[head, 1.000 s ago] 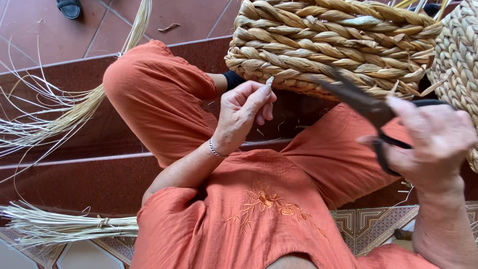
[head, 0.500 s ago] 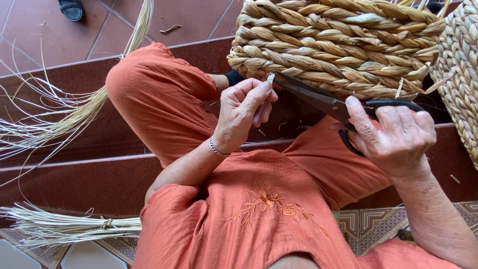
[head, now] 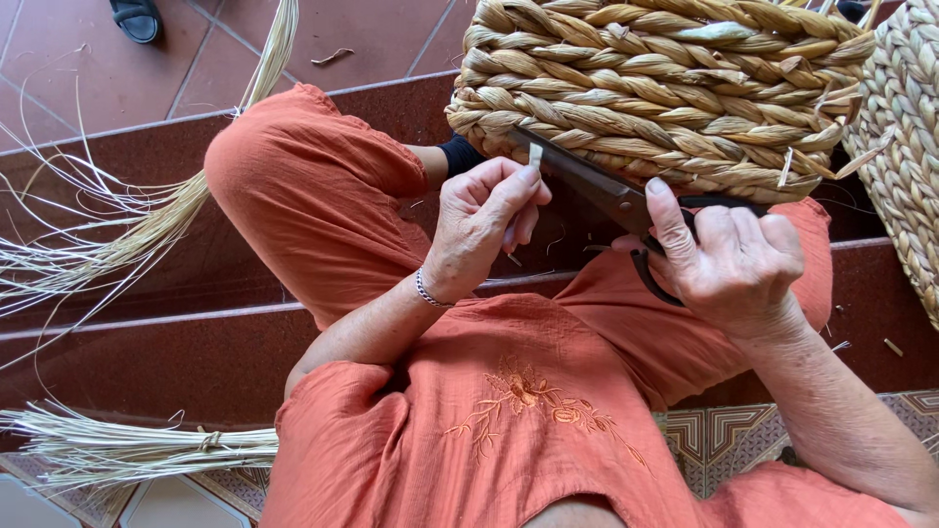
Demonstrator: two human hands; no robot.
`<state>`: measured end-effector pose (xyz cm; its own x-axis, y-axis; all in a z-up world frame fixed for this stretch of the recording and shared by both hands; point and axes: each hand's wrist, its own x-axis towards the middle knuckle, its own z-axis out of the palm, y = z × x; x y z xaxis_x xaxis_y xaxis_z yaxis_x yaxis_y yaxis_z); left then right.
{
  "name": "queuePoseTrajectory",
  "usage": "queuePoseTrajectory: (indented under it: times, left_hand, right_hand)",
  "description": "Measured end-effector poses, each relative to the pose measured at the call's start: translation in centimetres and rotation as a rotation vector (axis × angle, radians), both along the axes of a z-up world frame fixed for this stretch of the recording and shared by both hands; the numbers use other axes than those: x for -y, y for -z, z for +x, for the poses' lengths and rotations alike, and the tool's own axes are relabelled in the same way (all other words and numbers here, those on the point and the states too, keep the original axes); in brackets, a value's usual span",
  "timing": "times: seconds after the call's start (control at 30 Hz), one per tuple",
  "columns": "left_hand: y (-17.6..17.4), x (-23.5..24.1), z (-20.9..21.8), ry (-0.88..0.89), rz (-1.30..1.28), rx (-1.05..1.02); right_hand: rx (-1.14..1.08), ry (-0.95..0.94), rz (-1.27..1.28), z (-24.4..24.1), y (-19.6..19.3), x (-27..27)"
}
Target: The person uses shears to trim excess woven fibers from the edges of a rectangular basket. They rotate the basket to access different sides and continue cutting protruding strands.
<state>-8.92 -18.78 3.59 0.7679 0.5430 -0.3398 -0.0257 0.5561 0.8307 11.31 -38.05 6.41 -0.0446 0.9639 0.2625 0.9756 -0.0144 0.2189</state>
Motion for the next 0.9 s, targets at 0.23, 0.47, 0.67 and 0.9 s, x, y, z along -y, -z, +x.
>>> queuePoseTrajectory:
  times: [0.23, 0.47, 0.67, 0.9]
  left_hand:
    - [-2.4, -1.9, -0.8, 0.455, 0.887, 0.001]
    - [-4.7, -9.2, 2.5, 0.143, 1.517, 0.061]
    - [-2.9, -11.3, 9.5, 0.22, 1.756, 0.097]
    - [-0.4, -12.1, 13.6, 0.44, 2.014, 0.002]
  right_hand:
    - [-0.317, 0.04, 0.051, 0.3, -2.8, -0.4]
    - [-0.518, 0.283, -0.051, 2.1, -6.6, 0.9]
    - [-0.483, 0.295, -0.105, 4.8, -8.4, -0.2]
    - [-0.543, 0.29, -0.12, 6.2, -8.4, -1.2]
